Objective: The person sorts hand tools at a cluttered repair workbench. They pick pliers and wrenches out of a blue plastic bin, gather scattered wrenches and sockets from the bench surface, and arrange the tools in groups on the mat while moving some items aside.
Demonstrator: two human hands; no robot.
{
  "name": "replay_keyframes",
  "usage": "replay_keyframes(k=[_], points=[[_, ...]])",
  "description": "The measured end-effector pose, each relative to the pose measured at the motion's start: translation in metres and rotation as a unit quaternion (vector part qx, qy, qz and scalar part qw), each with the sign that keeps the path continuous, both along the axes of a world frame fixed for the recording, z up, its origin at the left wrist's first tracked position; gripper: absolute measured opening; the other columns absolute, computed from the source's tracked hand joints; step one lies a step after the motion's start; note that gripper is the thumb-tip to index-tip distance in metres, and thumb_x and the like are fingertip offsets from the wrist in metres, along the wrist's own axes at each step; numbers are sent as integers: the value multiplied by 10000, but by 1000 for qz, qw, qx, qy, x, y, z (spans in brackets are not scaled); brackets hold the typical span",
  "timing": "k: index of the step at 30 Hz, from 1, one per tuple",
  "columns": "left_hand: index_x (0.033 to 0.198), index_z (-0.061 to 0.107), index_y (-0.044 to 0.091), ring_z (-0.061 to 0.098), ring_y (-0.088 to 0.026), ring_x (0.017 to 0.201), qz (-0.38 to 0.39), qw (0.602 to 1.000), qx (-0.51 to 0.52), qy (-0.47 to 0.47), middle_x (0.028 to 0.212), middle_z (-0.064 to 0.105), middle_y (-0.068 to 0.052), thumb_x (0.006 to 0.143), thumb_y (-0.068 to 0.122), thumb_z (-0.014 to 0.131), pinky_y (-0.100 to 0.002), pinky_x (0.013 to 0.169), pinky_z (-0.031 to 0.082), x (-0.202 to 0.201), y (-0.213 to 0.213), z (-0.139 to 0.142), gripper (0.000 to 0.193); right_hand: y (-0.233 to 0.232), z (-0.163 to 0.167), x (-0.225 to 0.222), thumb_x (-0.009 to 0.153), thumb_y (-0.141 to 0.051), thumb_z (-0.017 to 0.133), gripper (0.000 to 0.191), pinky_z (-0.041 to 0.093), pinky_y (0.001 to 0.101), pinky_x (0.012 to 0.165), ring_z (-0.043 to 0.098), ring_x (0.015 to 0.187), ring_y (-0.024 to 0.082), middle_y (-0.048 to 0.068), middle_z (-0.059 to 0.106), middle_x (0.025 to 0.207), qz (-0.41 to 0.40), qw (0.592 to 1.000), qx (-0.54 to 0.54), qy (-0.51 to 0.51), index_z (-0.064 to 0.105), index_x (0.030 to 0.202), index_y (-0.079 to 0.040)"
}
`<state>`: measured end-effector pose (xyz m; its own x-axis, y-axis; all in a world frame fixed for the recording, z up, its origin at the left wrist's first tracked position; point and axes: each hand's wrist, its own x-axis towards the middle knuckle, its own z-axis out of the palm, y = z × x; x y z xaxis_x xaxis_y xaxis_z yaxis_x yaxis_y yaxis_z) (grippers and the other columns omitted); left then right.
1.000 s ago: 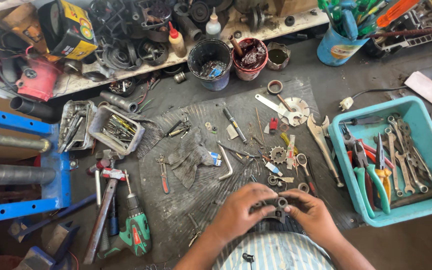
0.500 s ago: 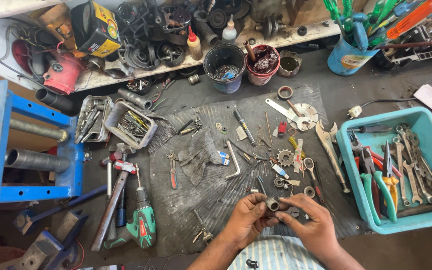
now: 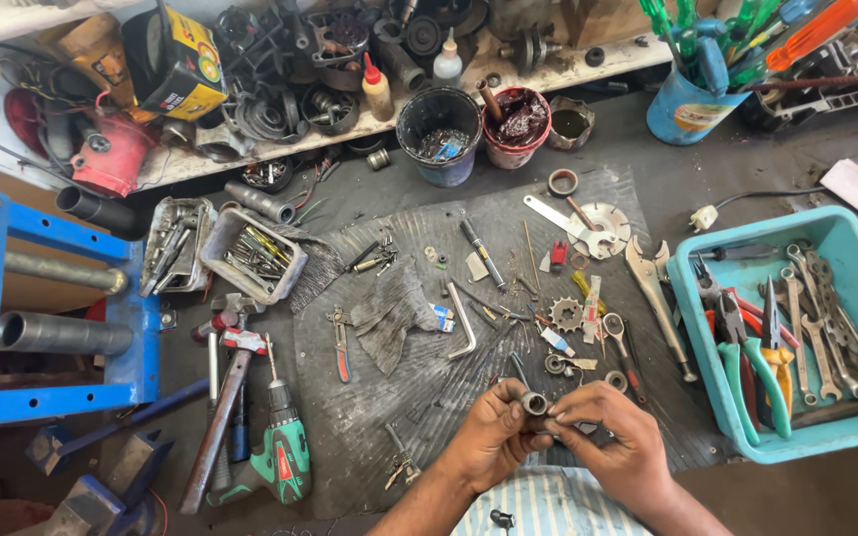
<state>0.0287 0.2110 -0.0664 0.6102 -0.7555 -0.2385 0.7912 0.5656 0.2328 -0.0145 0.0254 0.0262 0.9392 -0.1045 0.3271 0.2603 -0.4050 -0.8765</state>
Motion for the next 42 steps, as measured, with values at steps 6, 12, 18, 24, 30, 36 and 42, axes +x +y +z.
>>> replay_keyframes(k=[6, 12, 18, 24, 30, 36, 42], points=[[1210, 533, 81, 740, -237, 975, 92, 982, 124, -105, 1104, 721, -103, 910, 135, 777, -423, 858, 629, 50, 31, 32, 391, -13, -30, -7, 683, -35, 845, 215, 575, 326, 851, 757, 942, 181, 63, 777, 942, -32, 997, -39, 66, 724, 856, -75], [1103, 694, 25, 697, -102, 887, 375, 751, 455, -297, 1010, 733, -41, 903, 30, 700, -270, 783, 590, 194, 182, 57, 200, -62, -98, -12, 700, -37, 853, 223, 558, 346, 996, 750, 1013, 182, 90, 772, 970, -143, 921, -222, 288, 754, 897, -71], [1026, 656, 13, 723, -163, 864, 493, 374, 699, -359, 965, 725, -70, 813, -22, 763, -314, 791, 591, 304, 327, 87, 241, -86, -159, 2, 718, -76, 853, 217, 561, 340, 980, 750, 991, 202, 94, 760, 968, -122, 845, -276, 441, 765, 916, -83], [981, 729, 21, 749, -249, 872, 367, 291, 814, -344, 950, 756, -131, 831, 29, 805, -378, 800, 578, 332, 355, 91, 168, -65, -154, -19, 737, -114, 854, 214, 564, 334, 963, 750, 968, 223, 98, 747, 966, -161, 887, -274, 334, 777, 936, -95], [1034, 738, 18, 668, -382, 1046, 356, 174, 819, -414, 1093, 717, -197, 844, -25, 762, -464, 948, 502, 343, 330, 85, 196, -53, -107, -36, 735, -108, 792, 269, 559, 358, 926, 723, 1002, 260, 90, 729, 1019, -119, 968, -200, 95, 730, 995, -81], [1148, 694, 22, 634, -354, 1167, 325, 282, 685, -587, 1187, 684, -159, 914, -38, 650, -453, 1055, 483, 281, 210, 99, 245, -46, -70, -27, 763, -70, 766, 222, 558, 376, 869, 707, 983, 287, 96, 713, 1023, -107, 971, -190, 93, 700, 973, -51], [1115, 714, 78, 659, -299, 1090, 147, 368, 506, -766, 1113, 725, -99, 873, 98, 759, -417, 993, 490, 162, 81, 139, 246, -42, -67, -16, 750, -60, 769, 216, 551, 397, 870, 698, 946, 294, 90, 713, 985, -69, 975, -202, 61, 688, 951, -55]])
